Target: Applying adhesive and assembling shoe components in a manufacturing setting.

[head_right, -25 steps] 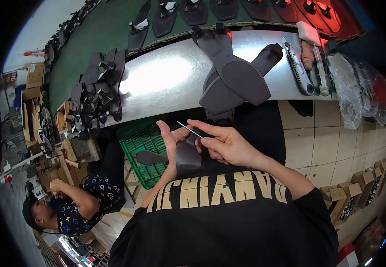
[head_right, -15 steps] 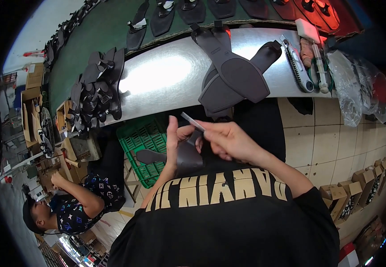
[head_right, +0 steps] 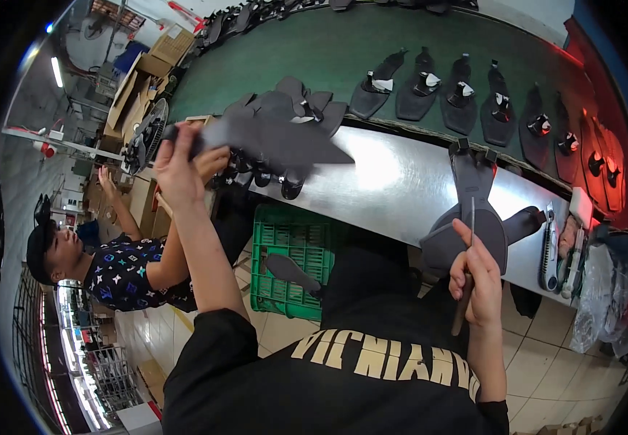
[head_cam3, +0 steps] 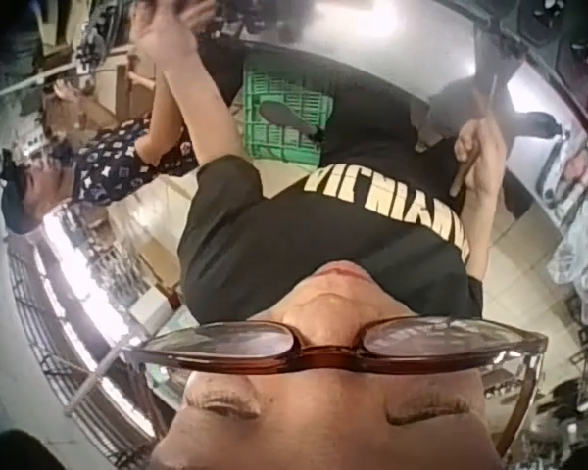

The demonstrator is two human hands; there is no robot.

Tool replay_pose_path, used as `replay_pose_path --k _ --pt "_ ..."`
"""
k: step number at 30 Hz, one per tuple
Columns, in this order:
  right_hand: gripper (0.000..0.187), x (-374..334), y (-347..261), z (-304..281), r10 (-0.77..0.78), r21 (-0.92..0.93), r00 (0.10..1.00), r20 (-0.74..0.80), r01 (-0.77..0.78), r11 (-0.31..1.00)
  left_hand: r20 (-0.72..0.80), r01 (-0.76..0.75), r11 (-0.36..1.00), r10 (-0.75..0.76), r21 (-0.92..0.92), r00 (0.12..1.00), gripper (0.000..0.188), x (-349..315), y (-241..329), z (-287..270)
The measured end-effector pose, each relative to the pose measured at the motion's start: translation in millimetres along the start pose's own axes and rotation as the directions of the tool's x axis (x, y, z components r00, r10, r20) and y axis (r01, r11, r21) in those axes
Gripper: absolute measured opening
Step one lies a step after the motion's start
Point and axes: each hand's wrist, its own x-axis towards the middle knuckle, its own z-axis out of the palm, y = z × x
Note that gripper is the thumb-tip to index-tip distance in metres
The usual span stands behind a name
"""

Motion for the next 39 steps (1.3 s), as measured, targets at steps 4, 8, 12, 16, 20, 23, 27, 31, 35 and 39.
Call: replay_pose_path --k 4,8,12,16,20,23,27,31,35,39 --pt "0.043 2.1 11.8 13.0 0.044 -0.106 0.999 0.011 -0.043 0.993 -0.093 -0.484 0.783 0.557 0.39 0.825 0.013 56.1 -62.3 -46.3" --pt "0.042 6.3 18.4 20.8 0.128 -0.17 0.991 0.045 -0.119 0.978 0.021 -0.1 0.258 0.292 0.961 0.956 0.048 79.9 -138.8 -115.4" --pt "0.041 4.0 20.1 14.0 0.121 -0.28 0.993 0.003 -0.115 0.953 0.065 -0.181 0.248 0.413 0.952 0.908 0.064 43.6 -150.6 -129.3" --pt "0.041 -2.7 23.7 6.4 0.08 -0.275 0.996 -0.028 -0.085 0.958 0.05 -0.27 0.742 0.305 0.614 0.951 0.019 -74.1 -137.8 -98.0" --pt "0.039 3.5 25.0 10.3 0.123 -0.349 0.992 0.018 -0.109 0.931 0.447 -0.141 0.601 -0.397 0.786 0.802 0.045 -234.4 -164.1 -139.4" --pt "0.036 8.9 29.6 13.6 0.107 -0.447 0.986 0.128 -0.039 0.893 0.244 0.194 0.461 -0.727 0.866 0.642 0.066 -316.7 -187.1 -161.3" --pt "0.035 11.2 35.0 33.6 0.144 -0.461 0.972 0.185 -0.043 0.886 -0.045 0.607 0.606 -0.688 0.514 0.725 0.05 -375.7 -252.1 -158.6" --pt "0.034 8.2 36.3 40.7 0.207 -0.48 0.948 0.24 -0.069 0.874 -0.433 0.679 0.679 -0.542 0.279 0.72 0.023 -355.8 -249.1 -149.5" --pt "0.033 11.7 35.2 26.3 0.102 -0.524 0.958 0.27 0.057 0.85 0.153 -0.041 0.284 -0.383 0.958 0.911 0.029 -293.2 -157.6 -176.5" --pt "0.031 18.0 26.7 22.6 -0.117 -0.631 0.884 0.453 0.41 0.658 0.365 -0.348 0.112 -0.262 0.931 0.893 0.035 -203.4 -29.9 -172.8"
